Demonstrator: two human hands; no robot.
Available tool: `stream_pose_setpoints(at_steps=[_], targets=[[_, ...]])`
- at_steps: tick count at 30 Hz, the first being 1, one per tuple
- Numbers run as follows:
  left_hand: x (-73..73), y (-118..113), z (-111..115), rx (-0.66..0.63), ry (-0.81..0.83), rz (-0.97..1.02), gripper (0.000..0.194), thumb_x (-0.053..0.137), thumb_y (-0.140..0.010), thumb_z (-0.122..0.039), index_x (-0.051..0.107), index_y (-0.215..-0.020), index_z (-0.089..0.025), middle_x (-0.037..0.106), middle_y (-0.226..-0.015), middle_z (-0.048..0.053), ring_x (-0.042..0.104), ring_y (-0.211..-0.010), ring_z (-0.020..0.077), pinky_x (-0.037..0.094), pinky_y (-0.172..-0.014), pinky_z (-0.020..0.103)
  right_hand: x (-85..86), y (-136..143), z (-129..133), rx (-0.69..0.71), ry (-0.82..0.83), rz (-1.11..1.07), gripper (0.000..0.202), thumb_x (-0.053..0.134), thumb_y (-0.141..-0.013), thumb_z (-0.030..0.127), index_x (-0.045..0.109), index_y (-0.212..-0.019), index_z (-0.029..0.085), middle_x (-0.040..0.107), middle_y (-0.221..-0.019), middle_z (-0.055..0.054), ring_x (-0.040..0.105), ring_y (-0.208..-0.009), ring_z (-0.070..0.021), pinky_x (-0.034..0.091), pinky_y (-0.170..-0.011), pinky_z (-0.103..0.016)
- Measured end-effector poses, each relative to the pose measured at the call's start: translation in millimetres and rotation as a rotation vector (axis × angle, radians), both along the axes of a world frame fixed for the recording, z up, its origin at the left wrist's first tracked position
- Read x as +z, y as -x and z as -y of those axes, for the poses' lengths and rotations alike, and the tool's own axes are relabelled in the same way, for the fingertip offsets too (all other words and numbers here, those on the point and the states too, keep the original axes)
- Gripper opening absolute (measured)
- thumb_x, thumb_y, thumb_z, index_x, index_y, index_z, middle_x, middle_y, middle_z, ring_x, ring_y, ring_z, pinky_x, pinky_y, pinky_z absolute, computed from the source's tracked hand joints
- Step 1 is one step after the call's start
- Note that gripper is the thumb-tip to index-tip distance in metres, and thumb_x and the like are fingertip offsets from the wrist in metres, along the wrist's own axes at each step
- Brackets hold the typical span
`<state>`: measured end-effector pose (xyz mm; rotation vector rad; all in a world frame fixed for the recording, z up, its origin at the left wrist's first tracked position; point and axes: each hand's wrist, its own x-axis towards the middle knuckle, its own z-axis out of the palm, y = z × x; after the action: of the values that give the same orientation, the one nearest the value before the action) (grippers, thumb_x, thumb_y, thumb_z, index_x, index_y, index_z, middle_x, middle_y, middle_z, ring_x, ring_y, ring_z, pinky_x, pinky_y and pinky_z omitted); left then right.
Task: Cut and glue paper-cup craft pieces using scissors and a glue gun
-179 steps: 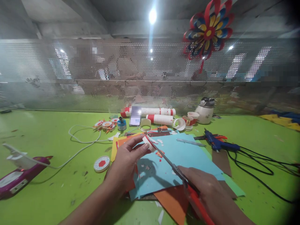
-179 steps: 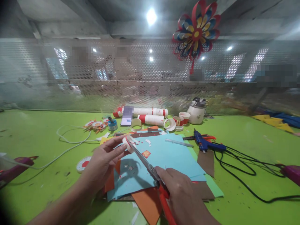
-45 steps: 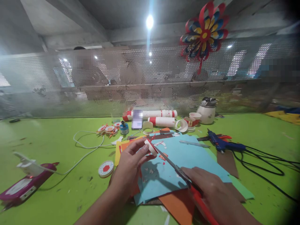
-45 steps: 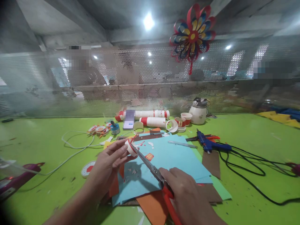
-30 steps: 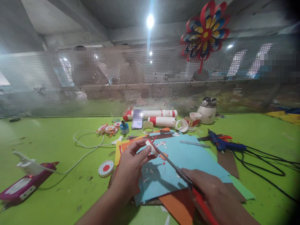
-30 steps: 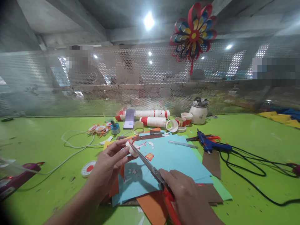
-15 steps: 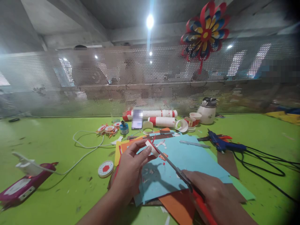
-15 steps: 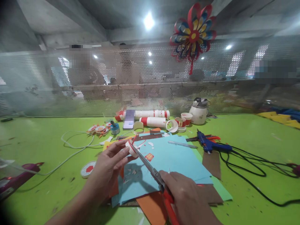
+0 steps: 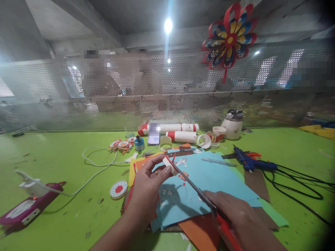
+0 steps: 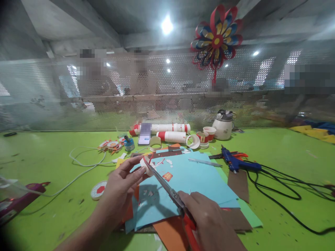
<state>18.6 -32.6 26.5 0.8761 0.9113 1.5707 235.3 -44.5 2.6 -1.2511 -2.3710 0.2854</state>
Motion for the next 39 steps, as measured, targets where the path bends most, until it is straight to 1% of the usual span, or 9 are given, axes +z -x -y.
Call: stream_pose_setpoints(at_steps=[6, 11, 14, 18, 22, 26, 31, 35, 39], targets=[[0.1, -0.3, -0.4, 0.014, -0.010, 0.002, 0.040, 0.076, -0.073, -0.026, 0.059, -0.107, -0.014, 0.075, -0.086, 0.010, 0.071, -0.078, 0.0219, 0.053, -0.078, 0.035, -3.6, 0.6, 0.2, 0.017, -0.070, -0.043, 0.034, 0.049, -0.079, 0.012, 0.068, -0.106, 0.021, 0.071, -0.079, -0.006, 0.067, -0.074, -0.0223, 0.054, -0.067, -0.031], [-1.8, -1.1, -0.3, 0.024, 0.002, 0.015, 0.043, 0.076, -0.073, -0.026, 0.056, -0.108, -0.013, 0.074, -0.087, 0.011, 0.070, -0.079, 0.0218, 0.052, -0.080, 0.036, -4.4, 1.4, 0.5, -0.014, -0.092, -0.015, 0.033, 0.048, -0.081, 0.013, 0.068, -0.105, 0.022, 0.071, -0.079, -0.006, 0.067, -0.073, -0.0219, 0.054, -0.066, -0.030], [-1.6, -1.2, 0.1, 0.018, 0.009, 0.007, 0.043, 0.076, -0.073, -0.026, 0.056, -0.109, -0.013, 0.074, -0.084, 0.010, 0.070, -0.077, 0.0210, 0.052, -0.077, 0.035, -5.0, 1.3, 0.5, -0.007, -0.085, 0.004, 0.031, 0.047, -0.084, 0.015, 0.067, -0.106, 0.021, 0.071, -0.078, -0.006, 0.067, -0.073, -0.0218, 0.054, -0.066, -0.030], [1.0, 0.2, 0.3, 0.009, 0.013, -0.015, 0.044, 0.076, -0.073, -0.028, 0.058, -0.110, -0.013, 0.074, -0.086, 0.010, 0.070, -0.079, 0.0218, 0.053, -0.074, 0.034, -3.7, 0.5, 1.2, -0.002, -0.047, 0.040, 0.032, 0.047, -0.082, 0.011, 0.067, -0.104, 0.022, 0.070, -0.081, -0.005, 0.067, -0.077, -0.0216, 0.053, -0.069, -0.031], [2.0, 2.4, 0.3, 0.018, 0.005, -0.051, 0.046, 0.077, -0.072, -0.027, 0.059, -0.111, -0.014, 0.074, -0.091, 0.010, 0.070, -0.084, 0.0214, 0.052, -0.076, 0.031, -1.7, -0.7, 1.7, 0.015, 0.022, 0.062, 0.035, 0.048, -0.083, 0.010, 0.063, -0.112, 0.022, 0.069, -0.091, -0.005, 0.065, -0.084, -0.0207, 0.052, -0.072, -0.031], [1.6, 2.3, 0.8, 0.010, -0.014, -0.078, 0.041, 0.077, -0.072, -0.026, 0.063, -0.109, -0.015, 0.074, -0.097, 0.011, 0.069, -0.088, 0.0211, 0.052, -0.079, 0.030, -1.9, -0.9, 0.4, 0.015, 0.044, 0.056, 0.043, 0.049, -0.080, 0.007, 0.061, -0.118, 0.022, 0.068, -0.095, -0.006, 0.065, -0.087, -0.0207, 0.052, -0.074, -0.032], [2.2, 0.3, 0.9, 0.018, 0.004, -0.077, 0.043, 0.079, -0.068, -0.027, 0.064, -0.108, -0.015, 0.073, -0.101, 0.013, 0.068, -0.093, 0.0258, 0.052, -0.082, 0.037, -3.1, 0.4, -2.0, 0.009, 0.044, 0.038, 0.038, 0.049, -0.082, 0.012, 0.063, -0.116, 0.022, 0.069, -0.093, -0.007, 0.065, -0.086, -0.0221, 0.052, -0.074, -0.033], [0.4, 0.9, 0.0, 0.018, -0.015, -0.100, 0.042, 0.077, -0.071, -0.027, 0.063, -0.109, -0.015, 0.073, -0.102, 0.013, 0.068, -0.091, 0.0239, 0.052, -0.083, 0.036, -3.0, 0.3, -1.2, 0.012, 0.032, 0.034, 0.034, 0.047, -0.086, 0.015, 0.063, -0.115, 0.022, 0.069, -0.090, -0.007, 0.065, -0.084, -0.0225, 0.052, -0.072, -0.034], [-1.3, 1.9, -0.6, 0.018, -0.024, -0.110, 0.040, 0.075, -0.073, -0.025, 0.062, -0.110, -0.016, 0.073, -0.103, 0.012, 0.067, -0.093, 0.0229, 0.051, -0.083, 0.035, 0.0, 0.8, 1.4, -0.003, 0.017, 0.039, 0.032, 0.048, -0.084, 0.015, 0.065, -0.109, 0.023, 0.069, -0.086, -0.006, 0.065, -0.081, -0.0217, 0.051, -0.070, -0.032]])
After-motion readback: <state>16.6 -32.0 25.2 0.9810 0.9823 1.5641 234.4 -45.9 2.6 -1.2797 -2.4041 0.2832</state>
